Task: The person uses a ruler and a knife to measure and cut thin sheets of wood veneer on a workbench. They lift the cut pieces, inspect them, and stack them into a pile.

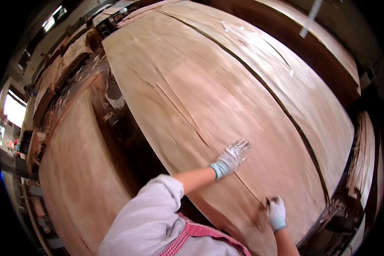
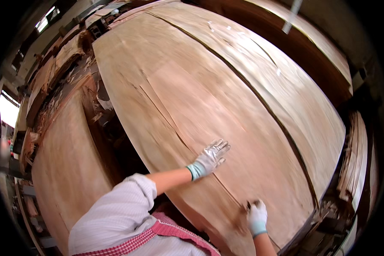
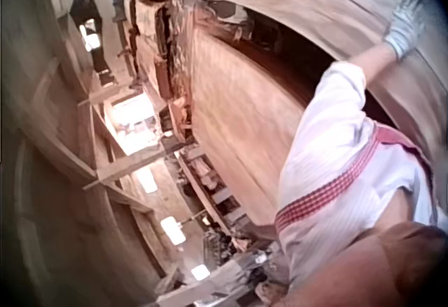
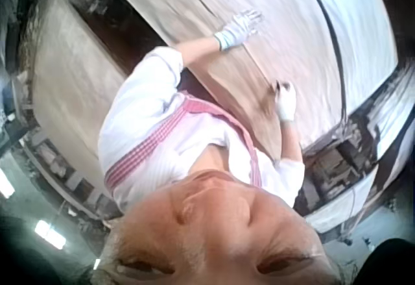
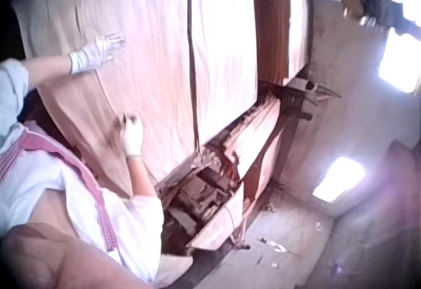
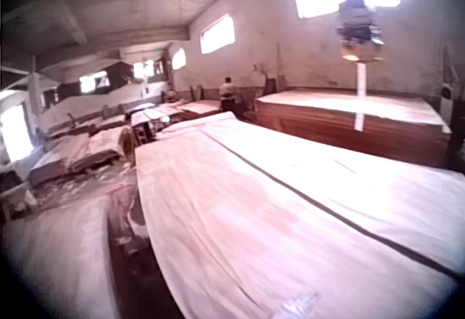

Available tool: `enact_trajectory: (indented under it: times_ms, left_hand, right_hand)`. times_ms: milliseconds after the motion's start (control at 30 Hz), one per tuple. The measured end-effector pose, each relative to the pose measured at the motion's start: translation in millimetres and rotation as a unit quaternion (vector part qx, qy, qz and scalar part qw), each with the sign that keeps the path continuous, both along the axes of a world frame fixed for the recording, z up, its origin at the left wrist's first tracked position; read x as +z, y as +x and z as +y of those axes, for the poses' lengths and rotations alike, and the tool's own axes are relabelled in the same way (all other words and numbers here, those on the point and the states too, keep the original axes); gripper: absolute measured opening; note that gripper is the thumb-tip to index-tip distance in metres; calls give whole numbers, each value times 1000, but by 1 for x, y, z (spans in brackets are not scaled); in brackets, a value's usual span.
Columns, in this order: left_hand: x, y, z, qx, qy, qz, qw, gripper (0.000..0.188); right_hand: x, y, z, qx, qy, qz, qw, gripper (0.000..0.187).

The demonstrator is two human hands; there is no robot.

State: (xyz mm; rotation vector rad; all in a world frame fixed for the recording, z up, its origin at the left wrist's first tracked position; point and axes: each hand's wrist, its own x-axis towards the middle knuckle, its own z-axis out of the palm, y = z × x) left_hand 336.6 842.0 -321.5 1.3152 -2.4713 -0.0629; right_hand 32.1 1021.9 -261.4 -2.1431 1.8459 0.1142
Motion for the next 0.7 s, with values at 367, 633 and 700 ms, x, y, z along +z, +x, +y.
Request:
enact_trajectory:
  times_ms: [367, 633, 700]
  left_hand:
    - [11, 399, -220, 325, 83, 267, 903, 65]
    - [-1, 436, -240, 254, 159, 383, 874, 86]
    - [0, 435, -237, 261, 163, 380, 872, 87]
  right_hand:
    - [36, 138, -229, -49, -113, 18, 992, 23]
    - [-10, 495, -452, 154, -99, -55, 981, 18]
    - [-19, 545, -466, 210, -110, -47, 970, 16]
